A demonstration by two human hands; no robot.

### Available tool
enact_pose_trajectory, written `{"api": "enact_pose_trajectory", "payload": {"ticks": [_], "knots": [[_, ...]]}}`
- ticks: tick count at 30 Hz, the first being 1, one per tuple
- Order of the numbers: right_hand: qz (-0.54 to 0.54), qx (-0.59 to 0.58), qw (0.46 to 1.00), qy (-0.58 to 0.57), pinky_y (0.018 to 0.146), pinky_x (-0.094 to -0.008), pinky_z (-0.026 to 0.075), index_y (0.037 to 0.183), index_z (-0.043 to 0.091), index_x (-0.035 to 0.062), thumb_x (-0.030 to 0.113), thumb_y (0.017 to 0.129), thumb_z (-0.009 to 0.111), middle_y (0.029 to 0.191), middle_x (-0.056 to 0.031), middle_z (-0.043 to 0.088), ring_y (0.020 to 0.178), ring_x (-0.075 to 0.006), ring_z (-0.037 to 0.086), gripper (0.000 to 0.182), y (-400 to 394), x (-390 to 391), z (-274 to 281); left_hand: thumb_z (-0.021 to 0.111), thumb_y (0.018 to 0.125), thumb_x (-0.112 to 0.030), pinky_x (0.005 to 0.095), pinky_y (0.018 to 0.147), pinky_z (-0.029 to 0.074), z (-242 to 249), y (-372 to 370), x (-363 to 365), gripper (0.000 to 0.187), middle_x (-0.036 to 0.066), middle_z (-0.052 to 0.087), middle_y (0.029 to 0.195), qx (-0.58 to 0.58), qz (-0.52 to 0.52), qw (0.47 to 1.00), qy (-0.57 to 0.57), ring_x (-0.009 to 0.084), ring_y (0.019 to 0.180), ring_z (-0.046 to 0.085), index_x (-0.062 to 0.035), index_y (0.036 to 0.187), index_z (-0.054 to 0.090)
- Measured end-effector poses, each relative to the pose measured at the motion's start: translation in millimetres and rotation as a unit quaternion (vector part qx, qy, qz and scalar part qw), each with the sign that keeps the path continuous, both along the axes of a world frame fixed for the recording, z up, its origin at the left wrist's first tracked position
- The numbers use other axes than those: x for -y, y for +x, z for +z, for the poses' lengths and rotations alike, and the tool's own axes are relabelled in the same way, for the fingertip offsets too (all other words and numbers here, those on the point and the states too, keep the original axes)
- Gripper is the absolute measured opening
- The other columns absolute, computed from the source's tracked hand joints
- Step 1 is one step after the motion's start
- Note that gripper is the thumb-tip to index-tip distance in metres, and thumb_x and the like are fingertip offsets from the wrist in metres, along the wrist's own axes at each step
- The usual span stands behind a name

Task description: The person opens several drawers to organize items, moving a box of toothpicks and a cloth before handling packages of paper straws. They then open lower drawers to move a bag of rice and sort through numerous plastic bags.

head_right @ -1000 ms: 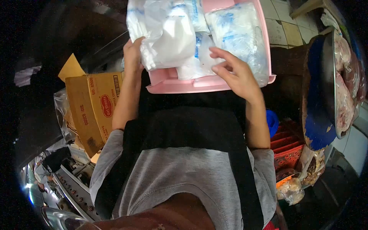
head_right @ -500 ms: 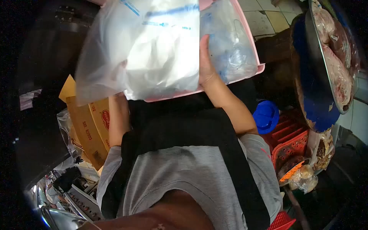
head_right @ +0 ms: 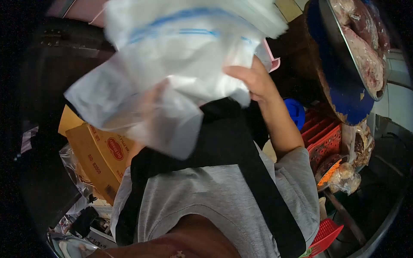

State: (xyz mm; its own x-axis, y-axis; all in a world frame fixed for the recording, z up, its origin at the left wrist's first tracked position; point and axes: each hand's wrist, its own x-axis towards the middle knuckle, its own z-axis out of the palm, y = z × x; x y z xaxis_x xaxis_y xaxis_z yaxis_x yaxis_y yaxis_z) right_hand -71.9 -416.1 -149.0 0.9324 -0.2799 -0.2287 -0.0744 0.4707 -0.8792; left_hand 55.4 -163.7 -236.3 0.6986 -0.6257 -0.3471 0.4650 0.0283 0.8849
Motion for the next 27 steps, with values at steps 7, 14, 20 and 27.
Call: {"api": "enact_pose_trajectory", "payload": {"ticks": [7, 14, 20, 27], "knots": [[-0.072, -0.121, 0.99, -0.016, 0.085, -0.0347, 0.05, 0.126, 0.044, -0.0049, -0.001, 0.073, 0.06, 0.113, -0.0142, 0.058, 0.101, -0.0231, 0.06, 0.056, -61.1, 33.9, -21.7, 0.054, 0.087, -0.006, 0.0275, 0.072, 0.05, -33.9, -24.0, 64.4, 0.017, 0.005, 0.062, 0.094, -0.125, -0.09, 0.984, -0.09, 0.0169, 0.083, 0.06, 0.0011, 0.102, 0.06], [-0.135, -0.15, 0.979, -0.015, 0.086, -0.0366, 0.051, 0.126, 0.045, -0.0043, -0.003, 0.071, 0.058, 0.113, -0.0165, 0.059, 0.098, -0.0258, 0.062, 0.057, -76.8, 49.4, -42.3, 0.051, 0.092, -0.021, 0.0325, 0.073, 0.047, -119.3, -35.3, 86.6, 0.027, 0.007, 0.057, 0.103, 0.336, -0.198, 0.917, 0.085, 0.018, 0.089, 0.056, -0.0019, 0.11, 0.057], [-0.156, -0.19, 0.969, 0.031, 0.09, -0.0357, 0.048, 0.13, 0.043, -0.0012, 0.002, 0.076, 0.057, 0.115, -0.0153, 0.057, 0.101, -0.0259, 0.06, 0.056, -77.9, 40.9, -59.9, 0.055, 0.081, -0.022, 0.0542, 0.097, 0.033, 36.1, -58.9, 140.1, 0.04, 0.016, 0.046, 0.131, 0.706, -0.152, 0.688, 0.063, 0.0334, 0.12, 0.044, -0.003, 0.116, 0.06], [-0.173, -0.121, 0.975, 0.067, 0.094, -0.0361, 0.044, 0.134, 0.038, 0.0016, 0.021, 0.087, 0.064, 0.119, -0.0137, 0.055, 0.107, -0.0223, 0.055, 0.057, -68.2, 26.7, -60.6, 0.054, 0.073, -0.005, 0.0535, 0.105, 0.028, 21.9, -76.1, 158.6, 0.038, 0.014, 0.054, 0.125, 0.689, -0.334, 0.637, 0.092, 0.032, 0.128, 0.039, -0.0036, 0.11, 0.063]]}}
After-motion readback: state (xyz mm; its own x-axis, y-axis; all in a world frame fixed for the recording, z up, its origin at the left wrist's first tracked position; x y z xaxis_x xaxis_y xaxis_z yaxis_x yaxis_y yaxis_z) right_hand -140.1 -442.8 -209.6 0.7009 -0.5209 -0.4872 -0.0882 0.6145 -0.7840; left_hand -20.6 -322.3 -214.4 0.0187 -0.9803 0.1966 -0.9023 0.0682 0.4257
